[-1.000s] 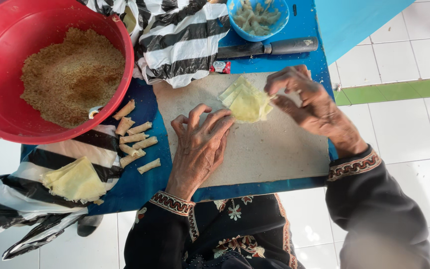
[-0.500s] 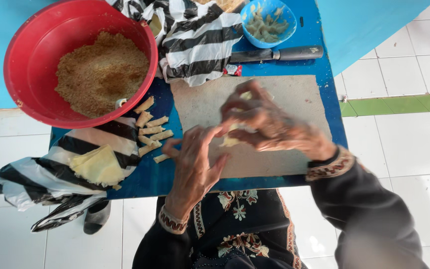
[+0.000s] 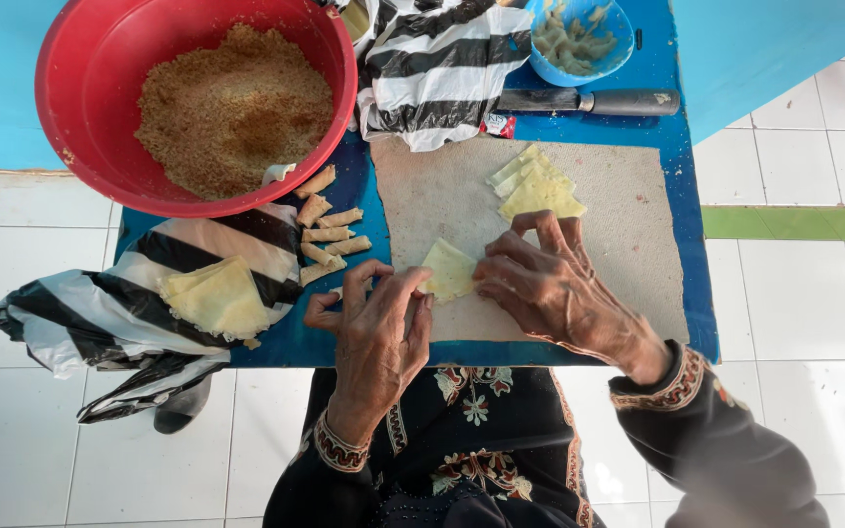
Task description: The person sits at a small blue table rolling spring rolls. They place a spoonful of filling from a red bowl onto a thin pastry wrapper, fold the wrapper over the filling, and roll it into a cylinder, adding the finished roll to a pile of completed rolls on the table.
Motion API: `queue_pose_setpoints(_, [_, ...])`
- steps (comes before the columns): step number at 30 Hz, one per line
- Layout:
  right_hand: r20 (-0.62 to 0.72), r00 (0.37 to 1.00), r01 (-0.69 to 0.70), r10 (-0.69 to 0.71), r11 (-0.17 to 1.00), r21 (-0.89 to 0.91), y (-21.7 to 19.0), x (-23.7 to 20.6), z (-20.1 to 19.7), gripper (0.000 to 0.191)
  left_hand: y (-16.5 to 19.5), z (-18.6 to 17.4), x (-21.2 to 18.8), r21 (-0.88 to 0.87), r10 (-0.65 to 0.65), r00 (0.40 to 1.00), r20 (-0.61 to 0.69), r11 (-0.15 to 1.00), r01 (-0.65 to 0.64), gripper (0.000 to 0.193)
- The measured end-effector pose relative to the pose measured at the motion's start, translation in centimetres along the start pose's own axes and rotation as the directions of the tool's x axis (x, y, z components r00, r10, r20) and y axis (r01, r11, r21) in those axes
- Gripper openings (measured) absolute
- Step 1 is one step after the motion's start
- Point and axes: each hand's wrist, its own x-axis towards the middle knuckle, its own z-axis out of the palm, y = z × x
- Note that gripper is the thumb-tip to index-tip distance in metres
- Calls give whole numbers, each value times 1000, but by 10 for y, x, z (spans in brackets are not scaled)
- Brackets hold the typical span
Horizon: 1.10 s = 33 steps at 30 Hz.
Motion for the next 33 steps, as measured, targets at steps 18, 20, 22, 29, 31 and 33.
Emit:
queue_pose_setpoints(18, [-181, 965, -252, 190, 860, -444, 139, 25, -26, 40, 5, 1, 1, 116, -43, 999, 14, 992, 41, 25])
queue_pose_setpoints(20, [-173, 966, -252, 191, 840, -480, 168, 36, -22, 33, 4, 1, 2, 108, -49, 999, 20, 993, 47, 28])
queue_pose_setpoints(22, [-135, 972, -233, 191, 824, -516, 188, 42, -15, 24, 4, 1, 2, 87, -56, 998, 29, 995, 54, 30])
queue_pose_setpoints(29, [-167, 953, -303, 253, 830, -468, 215, 38, -8, 26, 3, 5, 0, 106, -68, 997, 35, 992, 64, 33])
queue_pose_setpoints(31, [-178, 948, -319, 264, 798, -511, 217, 37, -11, 38, 3, 6, -1, 111, -67, 997, 29, 992, 64, 34])
queue_pose_setpoints(33, [-149, 959, -283, 242, 768, -574, 219, 37, -13, 38, 2, 6, -1, 116, -51, 999, 17, 992, 48, 35])
